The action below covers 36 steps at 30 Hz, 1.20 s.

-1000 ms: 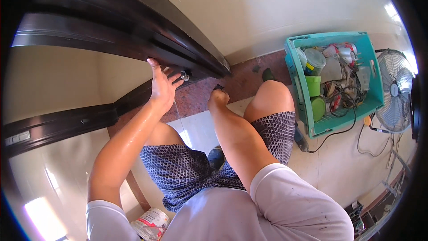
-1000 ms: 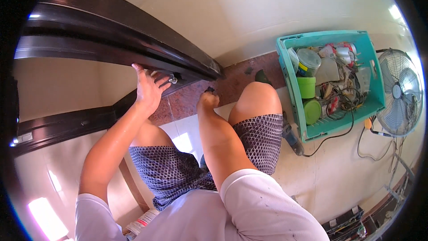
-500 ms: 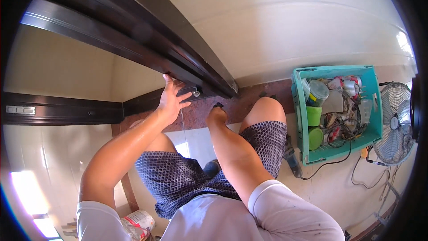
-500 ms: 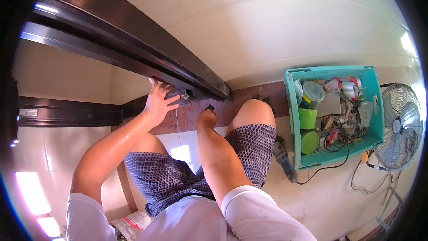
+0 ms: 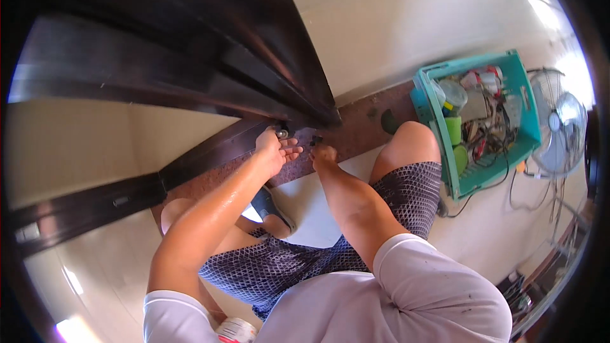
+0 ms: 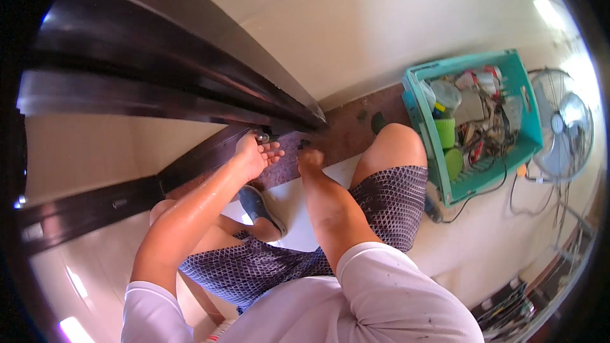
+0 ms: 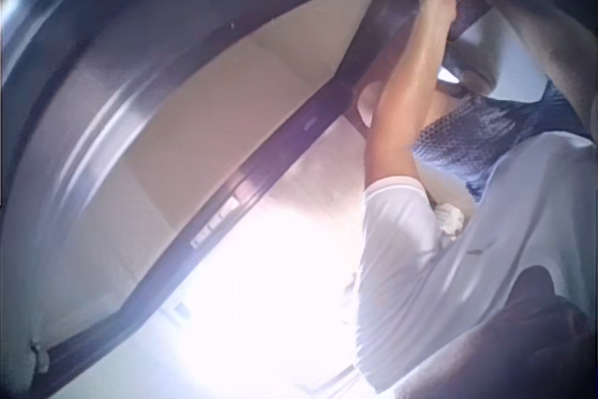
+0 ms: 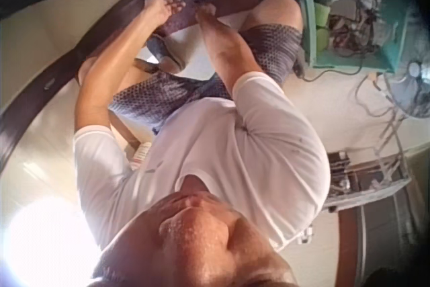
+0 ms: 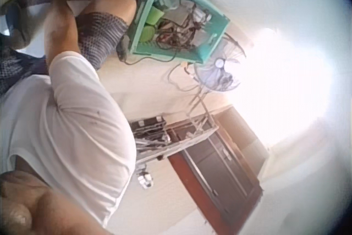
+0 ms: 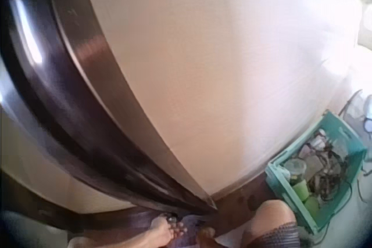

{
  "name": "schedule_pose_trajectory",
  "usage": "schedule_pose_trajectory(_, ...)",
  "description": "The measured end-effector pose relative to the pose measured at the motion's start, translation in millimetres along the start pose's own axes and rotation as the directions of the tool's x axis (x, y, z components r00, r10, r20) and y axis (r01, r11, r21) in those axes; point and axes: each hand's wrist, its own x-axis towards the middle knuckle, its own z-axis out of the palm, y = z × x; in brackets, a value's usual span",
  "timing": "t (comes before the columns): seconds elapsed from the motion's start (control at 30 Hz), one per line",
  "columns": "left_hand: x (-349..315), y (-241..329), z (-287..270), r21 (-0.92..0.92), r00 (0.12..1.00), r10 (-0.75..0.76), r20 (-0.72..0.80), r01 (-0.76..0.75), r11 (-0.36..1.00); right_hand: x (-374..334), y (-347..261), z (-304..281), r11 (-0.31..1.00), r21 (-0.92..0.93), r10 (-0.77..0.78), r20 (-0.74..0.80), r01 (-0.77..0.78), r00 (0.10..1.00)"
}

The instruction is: The person measures a door frame with a tape measure, then picks up an angle grinder from a crate and installs a grinding disc onto the tool.

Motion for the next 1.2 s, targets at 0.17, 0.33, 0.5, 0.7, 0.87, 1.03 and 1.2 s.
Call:
schedule_pose_trajectory(0.17, 28.3, 9.0, -15.5, -0.070, 0.956, -0.166, 0.242, 0.187, 0.980, 29.9, 1.7, 44.1, 0.673, 0.657, 0.471, -0.028, -0.339, 0.882)
schedule_pose_trajectory(0.33, 70.1, 22.9, -18.6, -0.044, 0.775, -0.368, 0.514, 0.452, 0.891, 63.2, 6.7, 77.9, 0.522, 0.802, 0.615, -0.117, -0.291, 0.780)
schedule_pose_trajectory(0.5, 103.1, -6.8, -23.2, -0.049, 0.607, -0.497, 0.620, 0.663, 0.747, 46.4, -11.3, 86.5, 0.294, 0.892, 0.768, -0.007, -0.343, 0.641)
schedule_pose_trajectory(0.7, 89.6, -3.1, -8.2, -0.278, 0.695, -0.467, 0.546, 0.677, 0.681, 12.6, -46.2, 61.3, 0.219, 0.936, 0.722, 0.034, -0.275, 0.691)
schedule_pose_trajectory(0.87, 88.2, 1.2, -7.8, -0.268, 0.672, -0.492, 0.553, 0.703, 0.659, 8.4, -64.5, 23.8, 0.234, 0.934, 0.794, -0.025, -0.269, 0.607)
schedule_pose_trajectory(1.03, 84.1, -2.7, -3.1, -0.312, 0.698, -0.496, 0.517, 0.693, 0.650, 5.8, -65.0, 7.3, 0.192, 0.918, 0.855, 0.017, -0.347, 0.518)
schedule_pose_trajectory(1.2, 82.4, -2.7, -1.7, -0.312, 0.623, -0.546, 0.561, 0.769, 0.557, -1.2, -63.6, 11.4, 0.174, 0.949, 0.842, -0.005, -0.263, 0.539)
